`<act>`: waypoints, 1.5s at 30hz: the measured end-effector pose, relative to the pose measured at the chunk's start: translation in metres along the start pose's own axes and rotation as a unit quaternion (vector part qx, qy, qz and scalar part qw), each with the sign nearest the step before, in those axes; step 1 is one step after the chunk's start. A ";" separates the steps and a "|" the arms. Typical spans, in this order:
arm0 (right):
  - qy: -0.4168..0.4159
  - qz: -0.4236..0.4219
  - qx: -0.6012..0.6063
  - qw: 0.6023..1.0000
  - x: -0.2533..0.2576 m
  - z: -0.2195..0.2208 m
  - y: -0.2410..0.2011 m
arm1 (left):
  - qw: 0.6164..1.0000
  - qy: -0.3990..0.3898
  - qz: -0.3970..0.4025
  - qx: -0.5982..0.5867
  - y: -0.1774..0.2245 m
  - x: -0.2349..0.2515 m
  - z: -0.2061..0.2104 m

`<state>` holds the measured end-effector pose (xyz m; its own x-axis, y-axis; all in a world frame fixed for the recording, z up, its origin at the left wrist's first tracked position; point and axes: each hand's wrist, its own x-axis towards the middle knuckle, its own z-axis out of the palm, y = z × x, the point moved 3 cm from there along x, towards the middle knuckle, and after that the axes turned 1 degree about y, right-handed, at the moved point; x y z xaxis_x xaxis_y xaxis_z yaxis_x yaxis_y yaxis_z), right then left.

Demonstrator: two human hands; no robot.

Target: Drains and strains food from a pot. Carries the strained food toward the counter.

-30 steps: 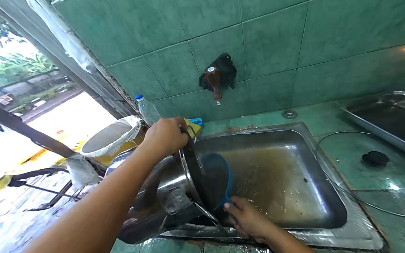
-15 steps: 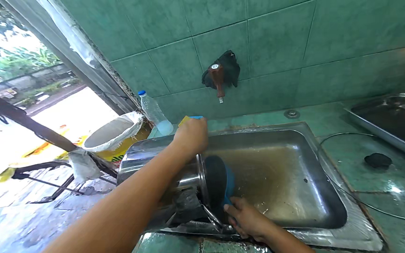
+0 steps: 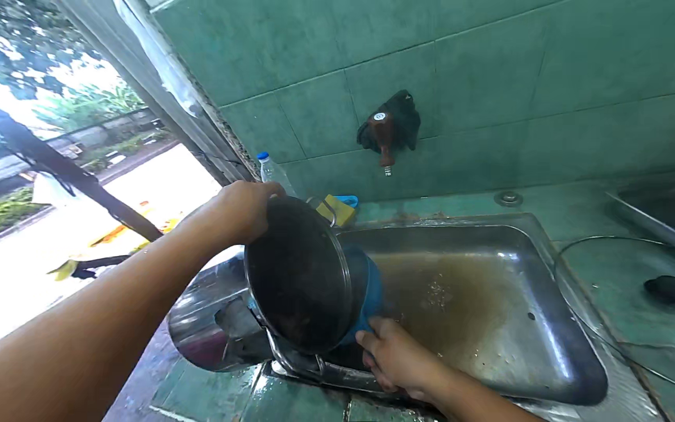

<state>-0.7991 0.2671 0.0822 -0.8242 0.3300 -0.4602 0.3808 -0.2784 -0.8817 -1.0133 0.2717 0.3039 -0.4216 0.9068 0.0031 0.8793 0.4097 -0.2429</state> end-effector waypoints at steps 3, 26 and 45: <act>-0.003 -0.009 -0.015 1.000 0.009 0.007 -0.014 | 1.000 0.010 -0.025 -0.003 -0.023 -0.008 -0.001; 0.003 -0.001 0.115 0.993 0.044 0.002 0.039 | 0.993 0.108 -0.033 -0.017 0.054 -0.046 0.064; 0.011 0.022 0.148 0.989 0.047 -0.020 0.039 | 0.918 0.395 0.029 -0.011 0.051 -0.056 0.131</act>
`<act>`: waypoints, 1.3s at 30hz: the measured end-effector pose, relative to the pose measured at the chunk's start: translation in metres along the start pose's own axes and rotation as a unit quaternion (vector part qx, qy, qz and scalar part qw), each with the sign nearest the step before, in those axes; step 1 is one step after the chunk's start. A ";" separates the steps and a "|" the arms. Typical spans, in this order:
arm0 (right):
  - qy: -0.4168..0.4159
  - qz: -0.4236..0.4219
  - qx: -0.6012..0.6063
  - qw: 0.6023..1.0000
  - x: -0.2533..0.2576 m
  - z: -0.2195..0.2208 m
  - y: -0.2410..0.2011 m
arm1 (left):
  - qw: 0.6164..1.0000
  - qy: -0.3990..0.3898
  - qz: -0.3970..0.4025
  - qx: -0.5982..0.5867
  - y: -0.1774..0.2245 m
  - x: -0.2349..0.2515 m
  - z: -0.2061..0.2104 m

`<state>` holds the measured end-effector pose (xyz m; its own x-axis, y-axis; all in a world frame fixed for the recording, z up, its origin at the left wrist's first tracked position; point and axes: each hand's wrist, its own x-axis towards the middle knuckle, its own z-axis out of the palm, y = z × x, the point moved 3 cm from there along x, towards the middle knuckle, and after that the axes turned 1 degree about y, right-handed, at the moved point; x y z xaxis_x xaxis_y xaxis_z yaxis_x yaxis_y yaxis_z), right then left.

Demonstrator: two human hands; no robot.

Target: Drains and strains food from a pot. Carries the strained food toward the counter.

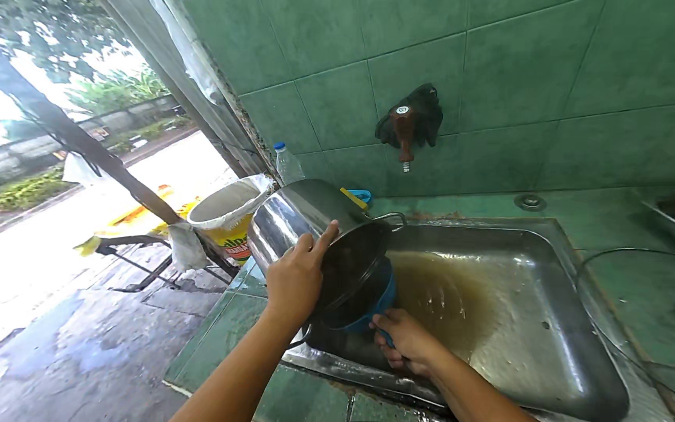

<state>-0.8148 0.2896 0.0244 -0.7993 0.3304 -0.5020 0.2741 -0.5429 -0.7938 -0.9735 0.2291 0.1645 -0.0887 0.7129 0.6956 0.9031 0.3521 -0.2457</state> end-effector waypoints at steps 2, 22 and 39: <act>0.006 0.001 0.002 1.000 0.001 -0.002 -0.002 | 0.999 0.022 0.007 -0.024 -0.004 -0.010 0.002; -0.029 -0.041 0.055 0.997 0.000 0.003 -0.035 | 0.995 0.069 0.047 -0.047 -0.020 0.010 -0.008; -0.055 -0.091 0.046 0.993 -0.013 0.013 -0.064 | 0.995 0.085 0.053 -0.002 -0.019 0.035 -0.052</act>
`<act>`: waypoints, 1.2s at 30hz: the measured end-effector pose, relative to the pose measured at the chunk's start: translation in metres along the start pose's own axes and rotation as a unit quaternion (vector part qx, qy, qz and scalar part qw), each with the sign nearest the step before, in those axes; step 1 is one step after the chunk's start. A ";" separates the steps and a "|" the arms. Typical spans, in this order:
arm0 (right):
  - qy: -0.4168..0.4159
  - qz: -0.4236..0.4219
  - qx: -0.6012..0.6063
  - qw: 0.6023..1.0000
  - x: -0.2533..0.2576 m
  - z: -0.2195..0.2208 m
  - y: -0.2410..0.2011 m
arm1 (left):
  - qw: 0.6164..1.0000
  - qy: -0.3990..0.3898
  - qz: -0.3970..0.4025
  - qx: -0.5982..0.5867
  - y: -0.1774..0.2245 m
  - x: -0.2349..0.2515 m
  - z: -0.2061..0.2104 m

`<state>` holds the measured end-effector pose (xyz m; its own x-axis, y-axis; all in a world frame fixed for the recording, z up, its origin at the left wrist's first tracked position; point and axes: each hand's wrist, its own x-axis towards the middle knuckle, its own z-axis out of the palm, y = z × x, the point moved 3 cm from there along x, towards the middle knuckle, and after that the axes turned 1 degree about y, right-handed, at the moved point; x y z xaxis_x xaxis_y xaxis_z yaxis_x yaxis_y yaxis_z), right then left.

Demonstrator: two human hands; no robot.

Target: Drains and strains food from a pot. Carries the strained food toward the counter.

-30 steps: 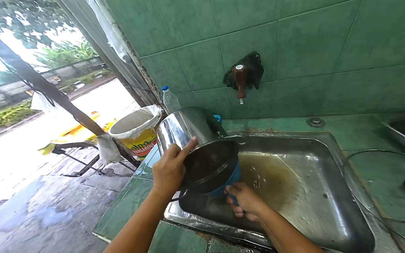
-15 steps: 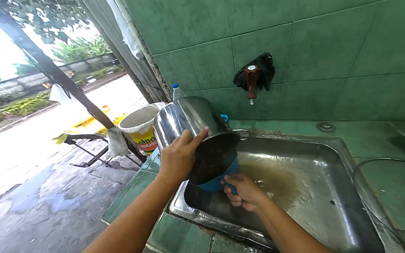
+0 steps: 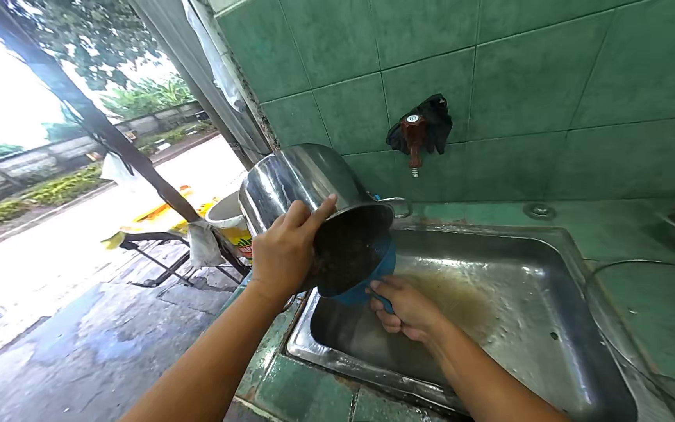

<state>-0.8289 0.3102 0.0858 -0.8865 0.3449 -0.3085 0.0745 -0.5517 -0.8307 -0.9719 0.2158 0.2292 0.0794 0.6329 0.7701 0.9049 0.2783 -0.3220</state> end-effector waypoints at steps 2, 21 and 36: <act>-0.005 0.000 0.008 1.000 0.000 0.001 0.000 | 1.000 -0.003 0.002 0.010 -0.002 0.008 -0.002; -0.047 0.003 -0.006 0.999 0.023 -0.008 0.014 | 0.999 0.011 -0.050 0.014 -0.024 0.000 0.002; -0.073 0.013 -0.042 0.996 0.031 -0.021 0.028 | 0.993 -0.039 -0.113 0.004 -0.044 -0.012 0.012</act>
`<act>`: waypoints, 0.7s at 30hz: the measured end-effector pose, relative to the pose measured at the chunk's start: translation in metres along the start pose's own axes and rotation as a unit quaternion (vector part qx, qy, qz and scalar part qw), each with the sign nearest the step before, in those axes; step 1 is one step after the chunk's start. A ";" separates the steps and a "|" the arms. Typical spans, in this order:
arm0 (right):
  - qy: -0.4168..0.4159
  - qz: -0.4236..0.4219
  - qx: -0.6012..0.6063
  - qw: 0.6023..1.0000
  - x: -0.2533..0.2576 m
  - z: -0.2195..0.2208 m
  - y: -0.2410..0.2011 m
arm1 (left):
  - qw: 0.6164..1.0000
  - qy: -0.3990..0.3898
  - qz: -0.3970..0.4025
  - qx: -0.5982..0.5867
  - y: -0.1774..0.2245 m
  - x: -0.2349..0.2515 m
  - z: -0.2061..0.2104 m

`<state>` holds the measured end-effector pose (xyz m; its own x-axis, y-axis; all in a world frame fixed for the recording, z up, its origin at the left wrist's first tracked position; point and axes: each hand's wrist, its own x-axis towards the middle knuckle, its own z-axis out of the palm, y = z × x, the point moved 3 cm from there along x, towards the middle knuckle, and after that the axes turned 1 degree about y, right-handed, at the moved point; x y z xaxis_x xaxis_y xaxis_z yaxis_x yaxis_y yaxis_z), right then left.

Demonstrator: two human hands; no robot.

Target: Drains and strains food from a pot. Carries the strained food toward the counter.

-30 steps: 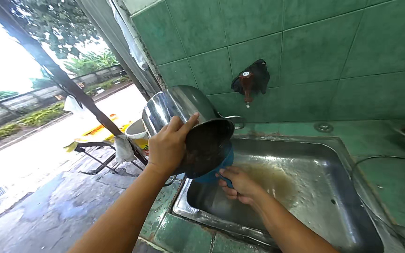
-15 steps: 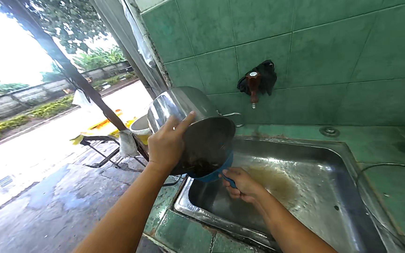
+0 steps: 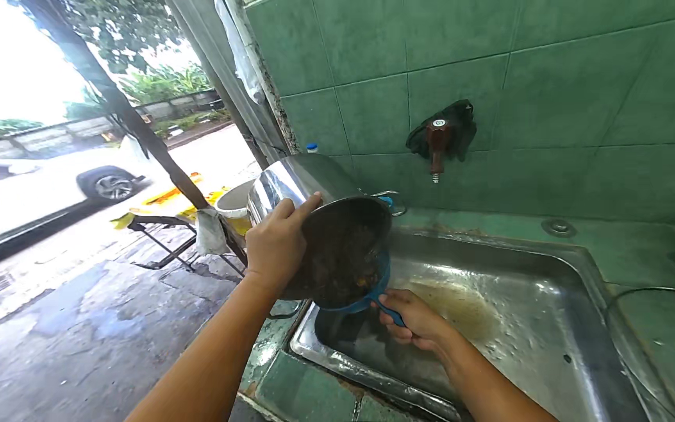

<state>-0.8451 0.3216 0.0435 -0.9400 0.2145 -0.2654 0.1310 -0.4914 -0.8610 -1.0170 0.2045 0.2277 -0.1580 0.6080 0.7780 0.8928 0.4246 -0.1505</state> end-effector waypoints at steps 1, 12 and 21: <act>0.000 0.000 -0.002 1.000 -0.003 -0.002 0.000 | 1.000 -0.003 -0.004 -0.003 -0.001 -0.001 0.002; 0.018 0.017 0.006 1.000 -0.014 -0.012 0.026 | 0.998 -0.047 -0.025 -0.040 0.000 -0.013 0.030; 0.014 0.037 0.002 0.999 -0.015 -0.015 0.027 | 0.986 -0.130 -0.093 -0.055 -0.008 -0.009 0.024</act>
<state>-0.8224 0.3172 0.0180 -0.9186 0.2000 -0.3409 0.1996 -0.5096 -0.8369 -1.0328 0.2118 0.2068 -0.4124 0.6845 0.6011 0.8767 0.4776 0.0576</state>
